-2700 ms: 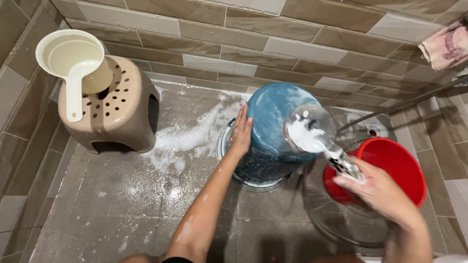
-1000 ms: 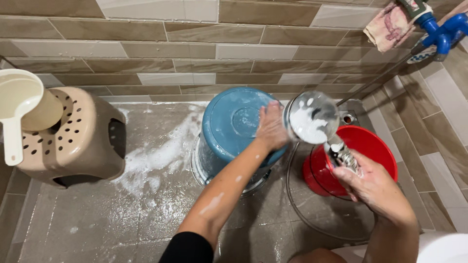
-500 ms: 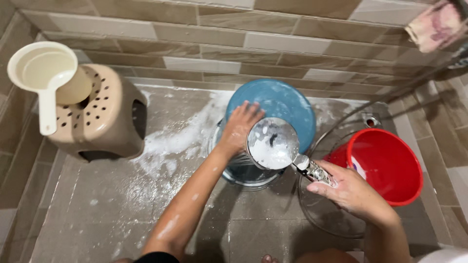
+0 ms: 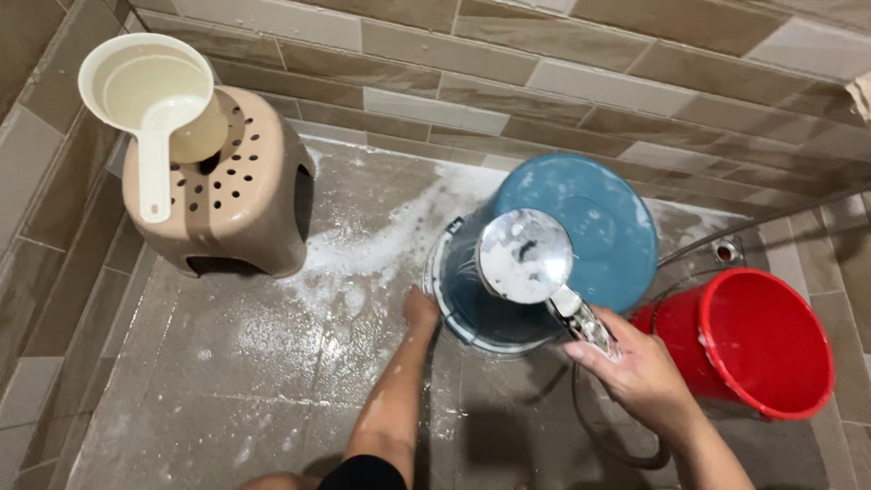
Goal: The person rinses a blue bucket with a handheld shower head, then sprays a cleaning solution onto the tiled floor. They scrub the floor with a purple brush, focusing on the area near a wooden door and a toilet.
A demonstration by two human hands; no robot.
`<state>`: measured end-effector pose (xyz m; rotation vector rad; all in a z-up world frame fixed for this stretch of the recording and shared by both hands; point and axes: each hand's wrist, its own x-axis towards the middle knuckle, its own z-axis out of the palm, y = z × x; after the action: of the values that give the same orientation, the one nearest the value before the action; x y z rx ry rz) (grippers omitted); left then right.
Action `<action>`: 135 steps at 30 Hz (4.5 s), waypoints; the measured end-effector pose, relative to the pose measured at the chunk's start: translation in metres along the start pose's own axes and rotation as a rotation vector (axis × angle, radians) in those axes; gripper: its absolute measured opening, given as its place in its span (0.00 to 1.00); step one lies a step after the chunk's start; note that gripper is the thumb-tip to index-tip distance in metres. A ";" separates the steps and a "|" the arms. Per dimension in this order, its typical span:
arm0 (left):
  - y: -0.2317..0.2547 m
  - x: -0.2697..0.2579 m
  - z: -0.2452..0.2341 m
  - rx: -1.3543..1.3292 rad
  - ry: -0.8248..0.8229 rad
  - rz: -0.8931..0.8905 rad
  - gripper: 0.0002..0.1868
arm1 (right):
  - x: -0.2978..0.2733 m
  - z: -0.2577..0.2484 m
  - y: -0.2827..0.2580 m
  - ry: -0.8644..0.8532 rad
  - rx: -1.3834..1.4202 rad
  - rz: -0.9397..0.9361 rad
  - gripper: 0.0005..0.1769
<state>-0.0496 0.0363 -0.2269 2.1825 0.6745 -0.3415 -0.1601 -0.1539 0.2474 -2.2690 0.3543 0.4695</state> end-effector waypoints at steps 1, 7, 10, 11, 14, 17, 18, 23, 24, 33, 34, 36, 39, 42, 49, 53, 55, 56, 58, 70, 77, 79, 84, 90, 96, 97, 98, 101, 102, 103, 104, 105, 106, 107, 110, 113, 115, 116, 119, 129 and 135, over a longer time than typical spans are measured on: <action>0.002 0.002 0.002 -0.009 0.017 0.014 0.24 | 0.003 0.002 0.000 -0.007 -0.031 0.025 0.31; 0.012 0.007 0.008 0.013 0.077 0.078 0.19 | 0.006 0.020 0.013 0.125 -0.028 -0.147 0.32; 0.019 0.018 0.013 0.088 0.014 0.097 0.13 | 0.010 0.024 0.015 0.106 0.120 0.119 0.32; 0.023 0.025 0.012 0.115 -0.091 0.061 0.14 | 0.010 0.024 0.015 0.107 0.119 0.130 0.32; 0.020 0.025 0.018 0.032 -0.039 0.109 0.13 | 0.010 0.029 0.017 0.104 0.065 0.083 0.31; 0.026 0.022 0.026 -0.151 0.146 0.179 0.11 | 0.011 0.030 0.018 0.107 0.092 0.119 0.30; 0.028 0.023 0.026 -0.213 0.200 0.192 0.10 | 0.012 0.031 0.019 0.109 0.120 0.151 0.30; 0.028 0.020 0.023 -0.132 0.020 0.023 0.16 | 0.009 0.033 0.026 0.099 0.204 0.077 0.27; 0.028 0.021 0.022 -0.103 -0.028 -0.005 0.16 | 0.008 0.033 0.027 0.103 0.206 0.055 0.27; 0.032 0.058 0.009 -0.256 -0.325 -0.133 0.09 | 0.001 0.031 0.025 0.112 -0.058 0.138 0.26; 0.033 0.062 0.009 -0.352 -0.412 -0.182 0.09 | 0.002 0.029 0.025 0.114 -0.049 0.150 0.26; 0.035 0.068 0.007 -0.542 -0.582 -0.290 0.09 | 0.002 0.025 0.025 0.115 -0.028 0.174 0.27; 0.033 0.069 0.004 -0.775 -0.764 -0.364 0.07 | 0.006 0.022 0.026 0.098 0.159 0.214 0.31; 0.027 0.064 0.001 -0.773 -0.690 -0.447 0.07 | 0.008 0.019 0.026 0.084 0.151 0.202 0.32; 0.020 0.038 0.003 -0.644 -0.683 -0.417 0.22 | 0.009 0.018 0.037 0.083 0.170 0.180 0.29; 0.032 0.027 -0.006 -1.178 -0.790 -0.336 0.37 | 0.008 0.012 0.047 0.122 0.173 0.056 0.19; 0.049 0.017 -0.015 -1.262 -0.788 -0.272 0.43 | 0.006 0.011 0.049 0.139 0.222 0.006 0.18; 0.065 0.015 -0.024 -1.168 -0.732 -0.213 0.44 | 0.007 0.011 0.049 0.149 0.259 -0.014 0.17; 0.099 0.006 -0.043 -1.099 -0.675 -0.103 0.40 | 0.006 0.005 0.046 0.172 0.320 -0.065 0.17; 0.244 -0.084 -0.179 -0.634 -0.290 0.623 0.20 | -0.012 -0.056 0.028 0.227 0.585 -0.363 0.17; 0.297 -0.144 -0.226 0.011 -0.009 1.114 0.17 | -0.014 -0.059 0.025 0.171 0.682 -0.418 0.18; 0.293 -0.160 -0.229 0.140 -0.017 1.206 0.14 | -0.010 -0.060 0.033 0.167 0.703 -0.419 0.18; 0.256 -0.174 -0.222 0.384 -0.118 1.318 0.14 | -0.009 -0.082 0.054 0.272 0.695 -0.360 0.18; 0.205 -0.150 -0.199 0.503 -0.090 1.558 0.18 | -0.013 -0.097 0.069 0.270 0.746 -0.310 0.16; 0.181 -0.128 -0.211 0.721 -0.147 1.639 0.15 | 0.000 -0.091 0.085 0.120 0.700 -0.261 0.13; 0.181 -0.132 -0.215 0.713 -0.186 1.614 0.14 | 0.003 -0.087 0.088 0.097 0.689 -0.234 0.13; 0.184 -0.137 -0.219 0.703 -0.216 1.587 0.17 | 0.007 -0.086 0.088 0.073 0.673 -0.213 0.12; 0.196 -0.151 -0.228 0.668 -0.294 1.453 0.27 | 0.011 -0.082 0.083 -0.021 0.686 -0.161 0.12; 0.198 -0.154 -0.227 0.652 -0.319 1.397 0.30 | 0.011 -0.078 0.080 -0.058 0.698 -0.142 0.12; 0.202 -0.152 -0.224 0.649 -0.338 1.259 0.28 | 0.013 -0.074 0.075 -0.071 0.690 -0.146 0.12; 0.209 -0.145 -0.219 0.643 -0.359 1.120 0.28 | 0.014 -0.070 0.070 -0.083 0.683 -0.148 0.12; 0.212 -0.135 -0.216 0.636 -0.379 0.982 0.28 | 0.014 -0.065 0.063 -0.095 0.675 -0.149 0.12; 0.215 -0.120 -0.213 0.492 -0.232 1.039 0.23 | 0.016 -0.058 0.055 -0.073 0.687 -0.200 0.12; 0.216 -0.104 -0.211 0.347 -0.084 1.090 0.20 | 0.020 -0.048 0.045 -0.052 0.699 -0.251 0.13; 0.215 -0.048 -0.218 0.524 0.401 1.048 0.18 | 0.034 -0.036 0.008 0.054 0.645 -0.393 0.13; 0.203 -0.003 -0.239 0.374 0.696 0.943 0.32 | 0.049 -0.037 -0.024 0.127 0.643 -0.466 0.14; 0.193 0.009 -0.245 0.172 0.467 0.744 0.38 | 0.050 -0.033 -0.031 0.110 0.661 -0.457 0.14; 0.189 0.013 -0.247 0.054 0.228 0.601 0.37 | 0.050 -0.032 -0.031 0.080 0.664 -0.440 0.13; 0.185 0.015 -0.232 -0.267 0.053 0.397 0.36 | 0.048 -0.026 -0.024 -0.032 0.576 -0.430 0.14; 0.194 -0.056 -0.115 -0.873 0.396 0.320 0.36 | 0.017 -0.045 0.020 0.065 0.592 -0.316 0.19; 0.105 -0.026 -0.043 -1.136 0.316 -0.284 0.25 | 0.003 -0.042 0.032 0.064 0.710 -0.247 0.19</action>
<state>-0.0105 0.0039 -0.1220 1.0527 1.0258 0.2330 -0.1608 -0.2065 0.2515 -1.6050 0.2195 0.1090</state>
